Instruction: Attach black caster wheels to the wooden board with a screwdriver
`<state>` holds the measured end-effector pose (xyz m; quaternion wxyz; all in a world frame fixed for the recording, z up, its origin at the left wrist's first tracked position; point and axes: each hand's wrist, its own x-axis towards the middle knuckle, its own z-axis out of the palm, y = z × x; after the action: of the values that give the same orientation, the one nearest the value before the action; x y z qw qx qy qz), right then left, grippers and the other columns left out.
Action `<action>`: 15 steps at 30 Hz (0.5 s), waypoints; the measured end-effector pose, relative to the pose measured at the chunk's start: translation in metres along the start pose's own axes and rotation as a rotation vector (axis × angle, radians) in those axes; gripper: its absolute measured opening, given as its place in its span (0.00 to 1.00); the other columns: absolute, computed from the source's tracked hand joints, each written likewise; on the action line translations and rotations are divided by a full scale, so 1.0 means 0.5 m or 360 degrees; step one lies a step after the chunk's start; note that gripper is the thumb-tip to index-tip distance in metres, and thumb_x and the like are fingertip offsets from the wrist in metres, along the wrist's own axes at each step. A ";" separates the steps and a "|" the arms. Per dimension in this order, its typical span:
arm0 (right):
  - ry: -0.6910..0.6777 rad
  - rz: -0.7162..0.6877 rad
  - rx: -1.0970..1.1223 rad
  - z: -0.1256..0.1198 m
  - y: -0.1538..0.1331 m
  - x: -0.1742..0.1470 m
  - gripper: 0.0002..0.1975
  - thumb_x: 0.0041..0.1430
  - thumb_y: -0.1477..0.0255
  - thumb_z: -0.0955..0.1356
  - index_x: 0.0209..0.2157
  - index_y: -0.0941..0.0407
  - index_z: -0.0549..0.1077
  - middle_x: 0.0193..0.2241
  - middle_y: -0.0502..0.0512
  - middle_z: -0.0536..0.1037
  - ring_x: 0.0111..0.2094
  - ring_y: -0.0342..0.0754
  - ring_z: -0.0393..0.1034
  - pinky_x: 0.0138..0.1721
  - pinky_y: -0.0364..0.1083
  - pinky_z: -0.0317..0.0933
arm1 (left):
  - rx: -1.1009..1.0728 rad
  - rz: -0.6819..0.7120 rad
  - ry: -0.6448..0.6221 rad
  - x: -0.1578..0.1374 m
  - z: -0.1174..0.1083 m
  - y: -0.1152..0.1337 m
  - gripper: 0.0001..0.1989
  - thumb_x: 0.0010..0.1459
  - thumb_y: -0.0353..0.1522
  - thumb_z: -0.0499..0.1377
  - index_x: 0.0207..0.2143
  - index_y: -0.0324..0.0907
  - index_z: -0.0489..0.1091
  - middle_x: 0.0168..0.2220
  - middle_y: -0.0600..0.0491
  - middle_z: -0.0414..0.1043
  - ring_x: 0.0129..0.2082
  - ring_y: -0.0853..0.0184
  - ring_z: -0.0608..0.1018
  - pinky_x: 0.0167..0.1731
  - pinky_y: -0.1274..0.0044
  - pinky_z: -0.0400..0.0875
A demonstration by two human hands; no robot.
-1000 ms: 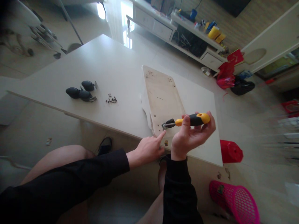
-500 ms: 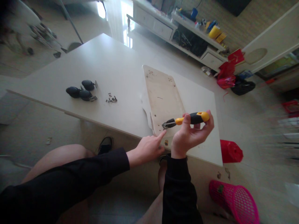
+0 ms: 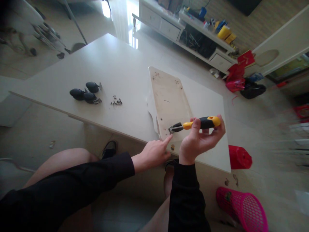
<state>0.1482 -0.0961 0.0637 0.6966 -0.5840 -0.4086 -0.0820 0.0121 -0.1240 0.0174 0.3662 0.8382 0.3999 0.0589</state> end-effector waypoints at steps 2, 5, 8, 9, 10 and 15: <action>-0.0026 -0.0047 -0.0022 -0.001 0.000 0.000 0.31 0.56 0.64 0.74 0.59 0.53 0.66 0.59 0.59 0.67 0.35 0.43 0.77 0.45 0.58 0.82 | 0.0008 -0.0002 -0.0007 0.000 0.001 0.000 0.41 0.68 0.36 0.58 0.79 0.41 0.50 0.48 0.44 0.86 0.46 0.52 0.88 0.43 0.67 0.79; -0.0069 -0.0065 -0.0031 -0.002 -0.001 -0.001 0.33 0.57 0.63 0.73 0.62 0.52 0.61 0.58 0.58 0.66 0.33 0.41 0.76 0.43 0.57 0.82 | 0.0000 -0.0019 -0.0017 0.002 0.002 0.001 0.41 0.68 0.37 0.58 0.79 0.41 0.50 0.47 0.44 0.86 0.46 0.52 0.88 0.43 0.68 0.79; -0.0107 -0.0040 -0.0040 -0.003 -0.002 0.001 0.33 0.57 0.63 0.71 0.61 0.50 0.59 0.58 0.58 0.66 0.43 0.47 0.78 0.47 0.58 0.82 | -0.0003 -0.0032 0.0005 0.004 0.003 -0.001 0.41 0.66 0.36 0.59 0.79 0.41 0.51 0.47 0.44 0.86 0.46 0.51 0.88 0.42 0.68 0.79; -0.0114 -0.0026 -0.0034 -0.003 -0.002 0.003 0.31 0.57 0.64 0.71 0.61 0.50 0.60 0.58 0.58 0.67 0.47 0.49 0.78 0.48 0.58 0.81 | 0.0009 -0.0032 0.0016 0.005 0.004 -0.002 0.41 0.66 0.35 0.59 0.79 0.41 0.51 0.48 0.44 0.86 0.46 0.51 0.88 0.43 0.68 0.79; -0.0115 -0.0012 -0.0025 -0.004 -0.001 0.006 0.30 0.57 0.66 0.70 0.60 0.50 0.60 0.57 0.58 0.68 0.49 0.50 0.78 0.50 0.58 0.81 | 0.0026 -0.0030 0.0027 0.005 0.004 -0.004 0.41 0.67 0.35 0.59 0.79 0.42 0.52 0.48 0.44 0.86 0.47 0.51 0.88 0.43 0.67 0.79; -0.0084 0.0022 -0.0041 -0.013 0.007 0.021 0.29 0.57 0.72 0.70 0.60 0.53 0.62 0.53 0.59 0.76 0.51 0.53 0.80 0.60 0.62 0.75 | 0.0072 -0.0034 0.0028 0.006 -0.004 -0.005 0.39 0.68 0.35 0.59 0.78 0.44 0.54 0.50 0.44 0.86 0.47 0.52 0.88 0.44 0.67 0.79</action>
<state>0.1601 -0.0971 0.0681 0.6786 -0.5976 -0.4218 -0.0670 0.0116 -0.1198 0.0166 0.3444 0.8414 0.4131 0.0534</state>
